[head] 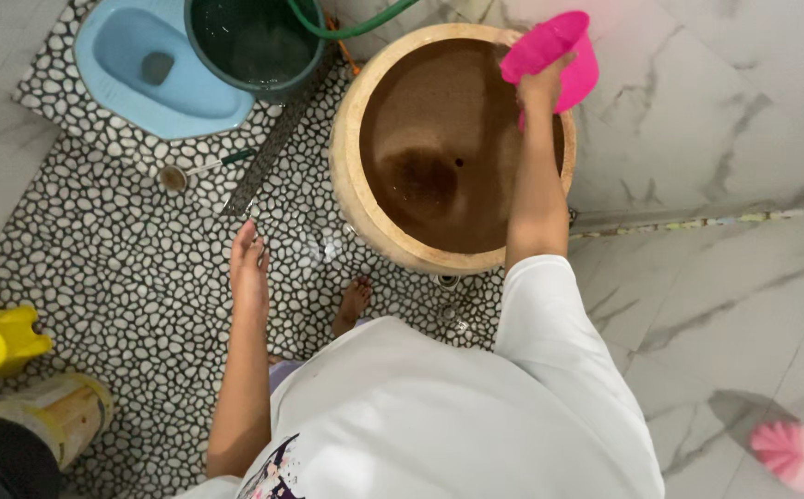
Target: The person cleans a large water vessel by scrubbing its interior with a brush, rinsing it with water using a dipper and a hose, and tilting the vessel to drain it.
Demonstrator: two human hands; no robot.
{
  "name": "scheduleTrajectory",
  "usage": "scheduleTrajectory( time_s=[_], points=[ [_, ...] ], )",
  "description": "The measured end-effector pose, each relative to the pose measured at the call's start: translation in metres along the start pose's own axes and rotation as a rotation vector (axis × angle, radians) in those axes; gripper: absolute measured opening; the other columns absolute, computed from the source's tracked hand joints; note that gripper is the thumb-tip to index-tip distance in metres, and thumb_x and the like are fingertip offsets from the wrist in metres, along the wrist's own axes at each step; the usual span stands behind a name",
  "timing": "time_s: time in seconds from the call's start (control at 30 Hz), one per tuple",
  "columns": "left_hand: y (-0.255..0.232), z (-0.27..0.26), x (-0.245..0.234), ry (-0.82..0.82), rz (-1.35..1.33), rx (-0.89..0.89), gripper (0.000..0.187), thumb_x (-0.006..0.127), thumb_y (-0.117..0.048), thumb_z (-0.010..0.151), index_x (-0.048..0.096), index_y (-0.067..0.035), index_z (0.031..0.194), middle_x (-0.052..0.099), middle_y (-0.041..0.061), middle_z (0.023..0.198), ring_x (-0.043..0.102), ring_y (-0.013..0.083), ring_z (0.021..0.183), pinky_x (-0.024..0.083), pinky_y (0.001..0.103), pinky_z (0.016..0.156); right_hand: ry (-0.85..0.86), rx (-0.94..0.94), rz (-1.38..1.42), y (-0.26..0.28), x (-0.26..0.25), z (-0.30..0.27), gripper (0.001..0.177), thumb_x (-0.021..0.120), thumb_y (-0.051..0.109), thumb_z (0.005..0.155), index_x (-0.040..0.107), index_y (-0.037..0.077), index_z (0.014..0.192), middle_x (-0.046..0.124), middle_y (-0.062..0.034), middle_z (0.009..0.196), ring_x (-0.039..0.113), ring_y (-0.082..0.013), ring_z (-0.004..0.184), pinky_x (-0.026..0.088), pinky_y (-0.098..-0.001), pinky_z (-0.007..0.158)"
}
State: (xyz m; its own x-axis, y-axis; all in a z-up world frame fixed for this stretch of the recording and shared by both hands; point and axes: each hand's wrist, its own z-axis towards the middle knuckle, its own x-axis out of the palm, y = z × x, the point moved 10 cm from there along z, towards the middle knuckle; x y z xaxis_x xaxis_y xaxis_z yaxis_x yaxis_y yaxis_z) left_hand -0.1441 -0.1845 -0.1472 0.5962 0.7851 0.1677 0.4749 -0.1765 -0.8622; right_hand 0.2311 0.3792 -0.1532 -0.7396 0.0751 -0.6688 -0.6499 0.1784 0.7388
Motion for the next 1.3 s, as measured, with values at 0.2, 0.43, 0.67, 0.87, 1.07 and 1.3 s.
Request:
scheduleTrajectory(
  time_s=[0.2, 0.43, 0.67, 0.87, 1.07, 1.3],
  points=[
    [0.006, 0.001, 0.009, -0.004, -0.031, -0.014, 0.048, 0.046, -0.019, 0.092, 0.038, -0.014, 0.138, 0.031, 0.003, 0.148, 0.032, 0.0196, 0.133, 0.026, 0.038, 0.108, 0.185, -0.147, 0.124, 0.038, 0.016, -0.031, 0.093, 0.047, -0.009, 0.076, -0.012, 0.012, 0.145, 0.066, -0.009, 0.079, 0.055, -0.0147, 0.045, 0.046, -0.0287, 0.038],
    [0.013, 0.013, 0.02, 0.015, -0.081, 0.017, 0.044, 0.048, -0.018, 0.091, 0.041, -0.016, 0.135, 0.033, 0.005, 0.147, 0.029, 0.0193, 0.135, 0.024, 0.039, 0.108, 0.504, -0.243, 0.202, 0.073, 0.039, -0.092, 0.091, 0.05, -0.006, 0.085, -0.009, 0.018, 0.149, 0.064, -0.0054, 0.074, 0.055, -0.0102, 0.052, 0.046, -0.0248, 0.044],
    [0.0, -0.007, 0.029, 0.06, 0.002, 0.028, 0.045, 0.044, -0.02, 0.092, 0.041, -0.016, 0.137, 0.032, 0.006, 0.148, 0.031, 0.0204, 0.135, 0.025, 0.037, 0.109, 0.665, -0.643, 0.076, 0.101, 0.077, -0.169, 0.089, 0.058, -0.006, 0.086, 0.002, 0.017, 0.151, 0.07, -0.0113, 0.1, 0.071, -0.0151, 0.074, 0.058, -0.0285, 0.059],
    [0.002, -0.019, 0.008, 0.1, -0.084, 0.037, 0.045, 0.046, -0.02, 0.092, 0.041, -0.016, 0.136, 0.031, 0.005, 0.148, 0.033, 0.0209, 0.135, 0.027, 0.037, 0.108, 0.708, -0.692, 0.078, 0.113, 0.08, -0.235, 0.094, 0.056, -0.009, 0.082, -0.002, 0.021, 0.15, 0.069, -0.0151, 0.105, 0.071, -0.0196, 0.077, 0.059, -0.0316, 0.073],
    [0.015, -0.032, -0.04, 0.13, -0.071, 0.01, 0.045, 0.045, -0.019, 0.092, 0.042, -0.017, 0.137, 0.032, 0.002, 0.15, 0.033, 0.019, 0.134, 0.026, 0.036, 0.107, 0.642, -0.513, -0.172, 0.087, 0.047, -0.283, 0.091, 0.06, 0.004, 0.083, 0.002, 0.022, 0.151, 0.067, -0.0192, 0.099, 0.067, -0.0255, 0.076, 0.054, -0.0353, 0.071],
    [0.026, -0.03, -0.086, 0.251, -0.008, -0.006, 0.045, 0.046, -0.018, 0.092, 0.041, -0.018, 0.136, 0.033, 0.001, 0.149, 0.03, 0.0168, 0.135, 0.026, 0.035, 0.106, 0.521, -0.499, -0.117, 0.048, -0.002, -0.357, 0.09, 0.064, 0.005, 0.083, 0.009, 0.021, 0.151, 0.068, -0.0173, 0.1, 0.069, -0.0275, 0.082, 0.054, -0.0351, 0.075]
  ],
)
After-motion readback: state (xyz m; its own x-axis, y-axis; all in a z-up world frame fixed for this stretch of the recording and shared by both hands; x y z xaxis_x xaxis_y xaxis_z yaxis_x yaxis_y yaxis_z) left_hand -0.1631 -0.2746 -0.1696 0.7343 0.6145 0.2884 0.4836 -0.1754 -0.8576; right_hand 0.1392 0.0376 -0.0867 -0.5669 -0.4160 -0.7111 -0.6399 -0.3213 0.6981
